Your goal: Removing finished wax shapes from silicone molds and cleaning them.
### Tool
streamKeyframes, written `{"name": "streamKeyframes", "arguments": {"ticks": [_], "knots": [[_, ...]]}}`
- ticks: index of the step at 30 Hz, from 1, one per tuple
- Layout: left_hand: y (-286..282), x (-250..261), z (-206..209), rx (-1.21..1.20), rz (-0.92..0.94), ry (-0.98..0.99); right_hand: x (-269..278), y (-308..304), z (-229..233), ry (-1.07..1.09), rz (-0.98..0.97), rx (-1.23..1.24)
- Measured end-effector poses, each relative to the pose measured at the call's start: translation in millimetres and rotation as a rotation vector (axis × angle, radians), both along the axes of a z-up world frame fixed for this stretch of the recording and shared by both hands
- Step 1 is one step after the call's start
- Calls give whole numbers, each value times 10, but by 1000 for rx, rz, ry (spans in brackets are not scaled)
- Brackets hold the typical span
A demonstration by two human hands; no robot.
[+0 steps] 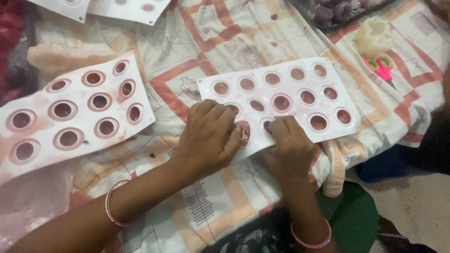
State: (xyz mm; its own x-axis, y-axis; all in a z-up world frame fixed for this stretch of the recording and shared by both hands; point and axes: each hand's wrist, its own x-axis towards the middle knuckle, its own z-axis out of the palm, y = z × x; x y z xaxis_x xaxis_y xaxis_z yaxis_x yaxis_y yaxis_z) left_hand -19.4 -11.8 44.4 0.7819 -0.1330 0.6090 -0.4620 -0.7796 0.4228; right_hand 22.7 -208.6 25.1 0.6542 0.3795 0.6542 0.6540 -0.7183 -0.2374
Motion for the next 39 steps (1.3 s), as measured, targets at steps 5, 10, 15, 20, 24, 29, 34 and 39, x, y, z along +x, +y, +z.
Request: {"name": "streamKeyframes", "arguments": {"ticks": [5,10,15,20,24,29,34,39], "knots": [[-24,-12,-15,-30,-4,5,-25,12,-16,57,-46,46],[60,32,27,-5,-56,72,-53,99,64,7,-8,40],[91,70,102,117,-111,-83,-25,107,97,19,-6,-30],[99,108,6,149,-115,-159,-9,78,161,51,28,-44],[98,174,-149,128,-69,-156,20,-3,241,120,129,-137],[221,188,-307,13,-75,-241,86,-123,276,356,286,-198],[250,213,-295,-84,-241,-172,97,-198,315,439,268,-256],[271,248,-342,-227,-283,-118,-50,-20,350,414,227,-134]]}}
